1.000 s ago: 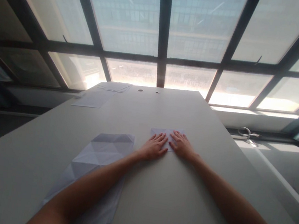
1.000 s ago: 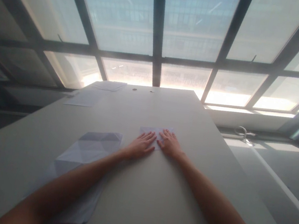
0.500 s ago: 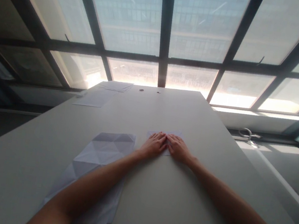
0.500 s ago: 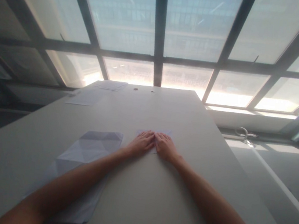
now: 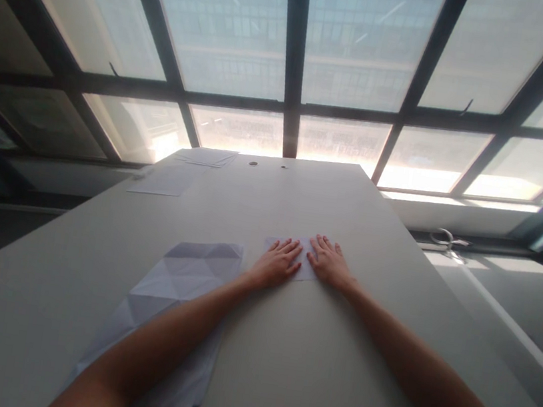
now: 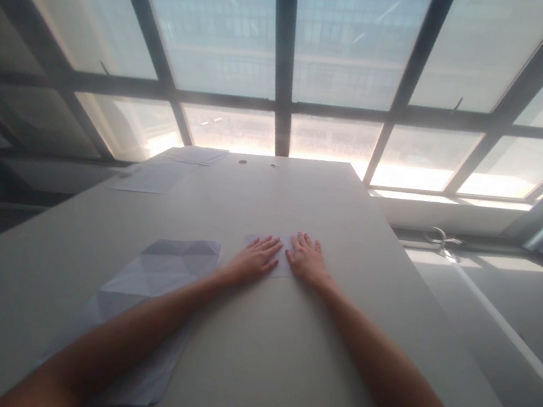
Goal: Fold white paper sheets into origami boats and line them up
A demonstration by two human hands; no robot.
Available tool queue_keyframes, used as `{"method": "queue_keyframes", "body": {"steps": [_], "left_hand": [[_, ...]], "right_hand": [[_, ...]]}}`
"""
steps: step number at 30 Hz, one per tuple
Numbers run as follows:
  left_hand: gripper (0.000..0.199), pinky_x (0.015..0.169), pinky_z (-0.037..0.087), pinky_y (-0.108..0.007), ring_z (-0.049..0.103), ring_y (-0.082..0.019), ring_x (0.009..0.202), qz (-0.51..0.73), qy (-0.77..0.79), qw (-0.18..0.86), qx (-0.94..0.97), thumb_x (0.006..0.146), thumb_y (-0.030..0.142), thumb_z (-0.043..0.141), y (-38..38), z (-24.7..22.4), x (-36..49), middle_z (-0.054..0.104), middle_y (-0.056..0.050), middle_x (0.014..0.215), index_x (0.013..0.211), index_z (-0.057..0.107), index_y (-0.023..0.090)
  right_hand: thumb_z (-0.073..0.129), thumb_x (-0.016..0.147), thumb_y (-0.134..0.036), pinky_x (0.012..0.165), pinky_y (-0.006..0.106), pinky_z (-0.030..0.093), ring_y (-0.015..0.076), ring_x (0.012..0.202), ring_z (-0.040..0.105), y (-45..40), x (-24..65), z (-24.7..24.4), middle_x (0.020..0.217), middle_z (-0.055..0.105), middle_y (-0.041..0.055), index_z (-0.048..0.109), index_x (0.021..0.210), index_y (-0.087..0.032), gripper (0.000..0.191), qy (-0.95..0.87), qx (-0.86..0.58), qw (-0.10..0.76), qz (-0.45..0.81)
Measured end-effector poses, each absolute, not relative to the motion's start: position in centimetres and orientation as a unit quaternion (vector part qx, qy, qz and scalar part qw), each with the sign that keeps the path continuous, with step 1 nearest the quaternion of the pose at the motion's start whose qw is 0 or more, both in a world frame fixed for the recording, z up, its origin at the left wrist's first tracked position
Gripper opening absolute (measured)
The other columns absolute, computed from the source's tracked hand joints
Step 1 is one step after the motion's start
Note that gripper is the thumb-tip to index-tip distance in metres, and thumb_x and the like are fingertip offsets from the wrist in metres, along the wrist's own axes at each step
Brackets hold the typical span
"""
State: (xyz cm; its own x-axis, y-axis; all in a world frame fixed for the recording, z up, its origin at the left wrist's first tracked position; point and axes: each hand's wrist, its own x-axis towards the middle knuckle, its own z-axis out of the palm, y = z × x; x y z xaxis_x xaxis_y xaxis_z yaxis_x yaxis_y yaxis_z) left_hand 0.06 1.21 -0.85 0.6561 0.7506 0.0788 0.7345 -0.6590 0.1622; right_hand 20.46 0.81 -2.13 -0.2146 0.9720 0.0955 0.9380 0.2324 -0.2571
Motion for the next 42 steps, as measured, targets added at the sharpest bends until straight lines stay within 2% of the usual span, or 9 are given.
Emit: {"method": "queue_keyframes", "body": {"steps": [7,16,22,25,28,34,38,40,42], "left_hand": [[0.057,0.119,0.013,-0.041,0.018,-0.022,0.147,0.076,0.411,0.056,0.907,0.1,0.046,0.03,1.3,-0.8,-0.1,0.027,-0.006,0.159,0.15,0.033,0.02],[0.056,0.119,0.013,-0.042,0.018,-0.022,0.148,0.08,0.406,0.062,0.908,0.1,0.046,0.031,1.4,-1.1,-0.1,0.027,-0.006,0.159,0.15,0.033,0.021],[0.054,0.119,0.014,-0.043,0.017,-0.022,0.148,0.078,0.396,0.067,0.913,0.1,0.045,0.033,1.4,-0.9,-0.3,0.026,-0.005,0.159,0.15,0.034,0.024],[0.054,0.119,0.013,-0.043,0.015,-0.022,0.148,0.074,0.385,0.07,0.917,0.1,0.045,0.033,1.3,-0.8,-0.4,0.025,-0.005,0.159,0.15,0.034,0.024],[0.054,0.119,0.013,-0.043,0.014,-0.022,0.148,0.072,0.378,0.072,0.92,0.1,0.046,0.032,1.2,-0.7,-0.4,0.024,-0.004,0.159,0.15,0.034,0.025],[0.053,0.119,0.016,-0.043,0.021,-0.023,0.147,0.079,0.376,0.061,0.921,0.099,0.045,0.035,1.1,-0.6,-0.4,0.028,-0.004,0.158,0.149,0.036,0.026],[0.051,0.117,0.021,-0.043,0.027,-0.024,0.144,0.09,0.381,0.053,0.918,0.098,0.046,0.04,0.9,-0.3,-0.3,0.032,-0.004,0.156,0.146,0.041,0.028],[0.049,0.116,0.024,-0.042,0.032,-0.024,0.141,0.104,0.382,0.048,0.917,0.096,0.046,0.043,0.7,0.0,-0.2,0.037,-0.004,0.154,0.142,0.045,0.029],[0.046,0.114,0.027,-0.042,0.036,-0.024,0.138,0.118,0.385,0.045,0.914,0.094,0.044,0.047,0.5,0.4,-0.1,0.041,-0.003,0.151,0.138,0.048,0.029]], "right_hand": [[0.032,0.098,-0.04,0.116,0.054,0.01,0.0276,0.146,0.019,1.7,21.3,-2.4,0.158,0.025,0.0134,0.034,0.149,-0.015,0.057,-0.73,-0.671,0.12,0.054],[0.038,0.097,-0.041,0.115,0.055,0.012,0.0295,0.145,0.022,1.6,21.7,-2.6,0.156,0.03,0.0162,0.041,0.146,-0.016,0.055,-0.734,-0.658,0.154,0.066],[0.037,0.097,-0.046,0.115,0.056,0.013,0.0304,0.143,0.025,1.4,21.7,-2.6,0.153,0.035,0.019,0.033,0.148,-0.014,0.06,-0.728,-0.651,0.201,0.079],[0.043,0.095,-0.042,0.114,0.054,0.017,0.0292,0.136,0.037,1.5,21.9,-2.5,0.145,0.045,0.017,0.036,0.146,-0.016,0.058,-0.711,-0.649,0.258,0.081],[0.051,0.089,-0.032,0.112,0.046,0.028,0.0264,0.127,0.046,1.7,22.2,-2.5,0.137,0.052,0.0146,0.04,0.143,-0.017,0.057,-0.701,-0.62,0.341,0.084],[0.051,0.079,-0.02,0.09,0.036,0.049,0.0222,0.103,0.058,2.3,22.3,-2.5,0.126,0.055,0.0145,0.045,0.137,-0.015,0.058,-0.668,-0.545,0.486,0.142],[0.054,0.076,-0.022,0.072,0.032,0.052,0.0168,0.077,0.06,2.4,22.2,-2.3,0.115,0.062,0.0106,0.041,0.14,-0.017,0.066,-0.634,-0.523,0.528,0.215],[0.056,0.075,-0.024,0.071,0.032,0.052,0.0169,0.075,0.061,2.3,22.2,-2.1,0.102,0.066,0.0075,0.043,0.139,-0.015,0.066,-0.635,-0.51,0.528,0.24],[0.056,0.076,-0.027,0.075,0.033,0.052,0.0186,0.08,0.062,2.3,22.2,-2.0,0.098,0.068,0.007,0.053,0.131,-0.014,0.056,-0.651,-0.498,0.515,0.251]]}}
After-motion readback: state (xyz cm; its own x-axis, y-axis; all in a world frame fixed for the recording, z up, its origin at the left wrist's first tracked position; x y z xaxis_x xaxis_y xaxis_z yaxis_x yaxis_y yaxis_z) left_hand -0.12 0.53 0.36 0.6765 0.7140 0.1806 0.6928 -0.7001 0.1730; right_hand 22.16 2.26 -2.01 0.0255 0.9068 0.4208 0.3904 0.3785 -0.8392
